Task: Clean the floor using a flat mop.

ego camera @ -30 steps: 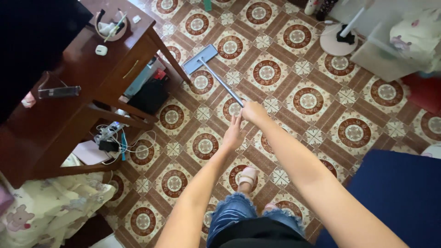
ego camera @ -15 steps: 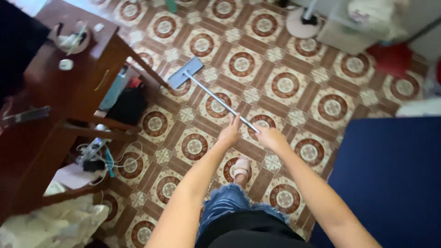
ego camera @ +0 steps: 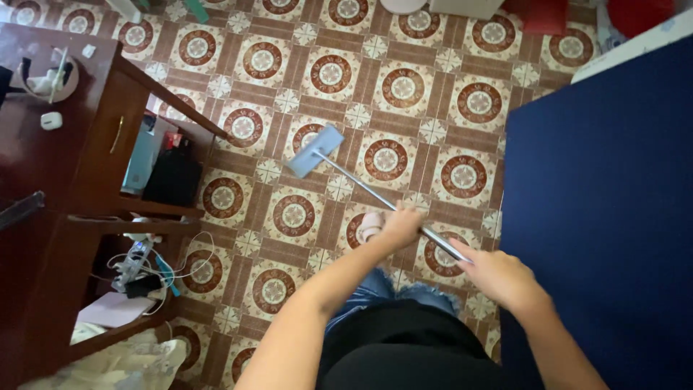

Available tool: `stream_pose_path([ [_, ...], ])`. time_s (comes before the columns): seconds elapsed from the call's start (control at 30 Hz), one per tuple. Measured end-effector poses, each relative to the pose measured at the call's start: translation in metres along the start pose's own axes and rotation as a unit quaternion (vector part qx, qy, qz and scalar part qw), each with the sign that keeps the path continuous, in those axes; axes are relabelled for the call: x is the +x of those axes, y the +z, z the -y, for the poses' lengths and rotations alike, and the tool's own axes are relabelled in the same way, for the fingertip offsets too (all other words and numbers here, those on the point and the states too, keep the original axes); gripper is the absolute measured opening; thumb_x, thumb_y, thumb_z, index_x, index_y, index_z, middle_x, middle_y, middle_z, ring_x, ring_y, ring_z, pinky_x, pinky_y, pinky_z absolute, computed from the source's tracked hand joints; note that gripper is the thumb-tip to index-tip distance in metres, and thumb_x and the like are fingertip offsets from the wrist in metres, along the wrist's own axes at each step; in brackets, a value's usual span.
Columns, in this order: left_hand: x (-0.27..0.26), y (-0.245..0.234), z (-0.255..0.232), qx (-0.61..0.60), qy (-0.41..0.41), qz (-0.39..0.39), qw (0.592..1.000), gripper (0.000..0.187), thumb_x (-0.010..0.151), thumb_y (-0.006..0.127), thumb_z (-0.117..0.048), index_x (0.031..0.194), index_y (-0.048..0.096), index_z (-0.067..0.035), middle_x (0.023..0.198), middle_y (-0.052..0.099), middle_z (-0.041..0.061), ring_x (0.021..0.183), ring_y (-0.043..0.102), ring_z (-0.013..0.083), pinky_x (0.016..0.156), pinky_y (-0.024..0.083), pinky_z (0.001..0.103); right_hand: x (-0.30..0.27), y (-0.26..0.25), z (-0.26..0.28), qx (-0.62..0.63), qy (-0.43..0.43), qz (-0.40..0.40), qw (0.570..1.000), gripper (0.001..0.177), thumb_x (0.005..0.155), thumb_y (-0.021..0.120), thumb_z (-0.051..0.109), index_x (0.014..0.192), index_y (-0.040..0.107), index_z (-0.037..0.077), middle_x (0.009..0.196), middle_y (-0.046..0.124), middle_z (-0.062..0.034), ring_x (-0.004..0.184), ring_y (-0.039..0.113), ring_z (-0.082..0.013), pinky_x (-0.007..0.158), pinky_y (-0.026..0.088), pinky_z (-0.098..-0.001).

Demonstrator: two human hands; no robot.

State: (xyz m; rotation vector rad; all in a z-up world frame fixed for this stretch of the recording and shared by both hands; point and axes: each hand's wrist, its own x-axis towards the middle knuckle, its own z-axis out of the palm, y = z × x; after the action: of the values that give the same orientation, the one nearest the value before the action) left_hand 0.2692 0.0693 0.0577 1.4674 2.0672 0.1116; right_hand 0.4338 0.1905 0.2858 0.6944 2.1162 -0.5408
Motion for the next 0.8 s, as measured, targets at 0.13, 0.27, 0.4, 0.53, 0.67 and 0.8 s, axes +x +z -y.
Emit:
stream_pose_path([
  [0.13,-0.03,-0.018,-0.047,0.01,0.052,0.049,0.997,0.025,0.087,0.073,-0.026,0.109,0.074,-0.014,0.104,0.075,0.01,0.122,0.063,0.0283,0.122,0.033,0.057,-0.088,-0.027,0.024,0.056,0.07,0.059,0.994,0.063,0.102,0.048,0.039,0.16,0.026,0.049,0.084,0.076,-0.0146,0.077,0.078,-0.0309,0.076,0.065,-0.0449],
  [0.27,-0.046,-0.023,-0.044,-0.073,0.073,-0.062,0.993,0.032,0.076,0.076,-0.016,0.109,0.075,-0.015,0.105,0.072,0.018,0.123,0.06,0.034,0.116,0.029,0.062,-0.091,-0.012,0.022,0.087,0.027,0.02,0.996,0.066,0.094,0.061,0.035,0.155,0.037,0.039,0.075,0.074,-0.0148,0.068,0.076,-0.0304,0.07,0.062,-0.0432],
  [0.4,-0.044,-0.024,-0.003,-0.09,0.052,-0.086,0.991,0.023,0.085,0.074,-0.015,0.107,0.076,-0.013,0.119,0.069,0.024,0.131,0.058,0.0371,0.125,0.029,0.057,-0.073,-0.02,0.052,0.124,-0.029,-0.045,0.991,0.06,0.091,0.065,0.03,0.148,0.05,0.032,0.071,0.072,-0.0188,0.062,0.072,-0.0323,0.066,0.058,-0.0438],
  [0.53,-0.038,-0.038,0.067,-0.109,0.009,-0.116,0.987,0.031,0.078,0.073,-0.009,0.109,0.075,-0.013,0.143,0.055,0.028,0.139,0.039,0.052,0.12,0.032,0.051,-0.011,-0.019,0.096,0.124,-0.058,-0.061,0.989,0.06,0.091,0.064,0.027,0.149,0.049,0.029,0.074,0.073,-0.0195,0.062,0.072,-0.0317,0.066,0.059,-0.0435],
  [0.67,-0.039,-0.078,0.15,-0.123,-0.019,-0.165,0.978,0.067,0.078,0.069,-0.002,0.142,0.052,-0.011,0.157,0.033,0.03,0.148,0.033,0.0484,0.122,0.033,0.051,0.065,-0.042,0.155,0.086,-0.123,-0.133,0.98,0.057,0.09,0.062,0.023,0.146,0.051,0.02,0.08,0.073,-0.0204,0.068,0.073,-0.0334,0.068,0.06,-0.0451],
  [0.8,-0.067,-0.135,0.223,-0.21,-0.032,-0.192,0.958,0.098,0.076,0.067,-0.001,0.161,0.02,-0.016,0.165,0.018,0.029,0.15,0.028,0.0477,0.115,0.038,0.049,0.133,-0.107,0.238,0.072,-0.109,-0.095,0.987,0.04,0.095,0.053,0.019,0.133,0.057,0.011,0.083,0.076,-0.0185,0.071,0.078,-0.0311,0.067,0.063,-0.0442],
])
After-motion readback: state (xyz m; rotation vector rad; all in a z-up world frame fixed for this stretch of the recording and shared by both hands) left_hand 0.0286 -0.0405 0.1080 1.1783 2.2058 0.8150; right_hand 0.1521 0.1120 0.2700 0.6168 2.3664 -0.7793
